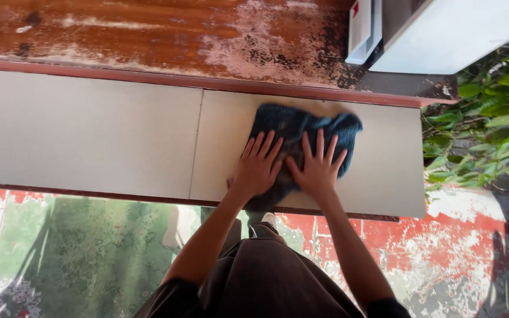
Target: Wiping down a wooden and tiled counter surface using a cleaning cloth.
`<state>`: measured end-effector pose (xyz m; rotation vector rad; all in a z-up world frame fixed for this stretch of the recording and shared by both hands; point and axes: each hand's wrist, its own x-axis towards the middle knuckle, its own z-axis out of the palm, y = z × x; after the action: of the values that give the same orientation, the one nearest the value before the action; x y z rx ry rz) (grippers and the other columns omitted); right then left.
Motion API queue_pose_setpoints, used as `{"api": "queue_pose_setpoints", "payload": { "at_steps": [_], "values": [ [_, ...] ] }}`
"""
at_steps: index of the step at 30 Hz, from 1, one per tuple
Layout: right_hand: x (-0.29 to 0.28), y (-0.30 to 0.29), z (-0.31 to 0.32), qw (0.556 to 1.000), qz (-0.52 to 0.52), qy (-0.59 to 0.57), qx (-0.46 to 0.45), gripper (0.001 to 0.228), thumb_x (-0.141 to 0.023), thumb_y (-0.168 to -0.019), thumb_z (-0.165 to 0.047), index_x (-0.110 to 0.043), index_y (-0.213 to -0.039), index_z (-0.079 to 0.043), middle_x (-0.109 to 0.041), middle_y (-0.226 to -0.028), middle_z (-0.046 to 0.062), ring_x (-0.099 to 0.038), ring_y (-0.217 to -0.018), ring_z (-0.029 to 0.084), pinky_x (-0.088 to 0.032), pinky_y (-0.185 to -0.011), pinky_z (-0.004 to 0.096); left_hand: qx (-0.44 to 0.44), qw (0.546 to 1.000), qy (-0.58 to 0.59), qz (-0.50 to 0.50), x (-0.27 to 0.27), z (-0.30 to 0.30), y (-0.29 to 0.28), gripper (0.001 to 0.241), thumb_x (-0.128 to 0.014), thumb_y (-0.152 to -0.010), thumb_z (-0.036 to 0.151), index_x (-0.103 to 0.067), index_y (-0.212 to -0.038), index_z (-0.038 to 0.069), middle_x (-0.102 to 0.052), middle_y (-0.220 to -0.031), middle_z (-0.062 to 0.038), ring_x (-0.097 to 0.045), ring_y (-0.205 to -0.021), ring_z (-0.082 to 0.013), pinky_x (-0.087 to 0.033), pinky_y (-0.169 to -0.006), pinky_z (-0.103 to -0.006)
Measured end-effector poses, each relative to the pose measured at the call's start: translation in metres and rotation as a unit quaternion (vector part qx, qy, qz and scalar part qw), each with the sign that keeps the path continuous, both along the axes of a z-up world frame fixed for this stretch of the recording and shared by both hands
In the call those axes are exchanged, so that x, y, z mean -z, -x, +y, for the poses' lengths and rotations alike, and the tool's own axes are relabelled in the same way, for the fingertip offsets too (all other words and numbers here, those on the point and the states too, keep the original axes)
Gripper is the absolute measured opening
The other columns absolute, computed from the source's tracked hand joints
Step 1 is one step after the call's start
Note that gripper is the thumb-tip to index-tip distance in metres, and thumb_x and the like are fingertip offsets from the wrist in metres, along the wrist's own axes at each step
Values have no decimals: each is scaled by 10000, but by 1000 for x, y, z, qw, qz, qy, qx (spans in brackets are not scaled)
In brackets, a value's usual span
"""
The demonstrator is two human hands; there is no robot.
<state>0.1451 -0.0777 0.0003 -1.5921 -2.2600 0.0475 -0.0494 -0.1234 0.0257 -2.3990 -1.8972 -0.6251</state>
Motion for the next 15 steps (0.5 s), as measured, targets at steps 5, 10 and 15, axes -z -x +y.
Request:
{"api": "queue_pose_setpoints", "payload": {
  "at_steps": [5,10,15],
  "values": [
    [-28,40,-82,994,34,24,-99,845,-554,-897,-659,-381,-1590,-208,-263,-1667,211,-186,-1496,575,-124,-1157,743,-47,996,77,2,-26,-93,62,618,-515,-1012,456,-428,-1573,212,-351,-1656,-127,-323,-1512,-372,-214,-1230,-525],
    [-23,86,-60,985,32,36,-168,828,-572,-912,-672,-387,-1597,-243,-263,-1677,193,-184,-1508,557,-122,-1166,728,-128,988,86,0,-28,-85,103,611,-523,-998,493,-436,-1561,272,-359,-1650,-114,-321,-1510,-365,-198,-1233,-550],
    [-15,146,20,987,36,9,-154,805,-537,-937,-689,-381,-1604,-266,-258,-1696,154,-181,-1529,528,-111,-1190,725,-182,982,38,28,-6,-9,142,602,-475,-1041,462,-416,-1592,227,-332,-1657,-174,-293,-1519,-413,-184,-1244,-559]
  ]
}}
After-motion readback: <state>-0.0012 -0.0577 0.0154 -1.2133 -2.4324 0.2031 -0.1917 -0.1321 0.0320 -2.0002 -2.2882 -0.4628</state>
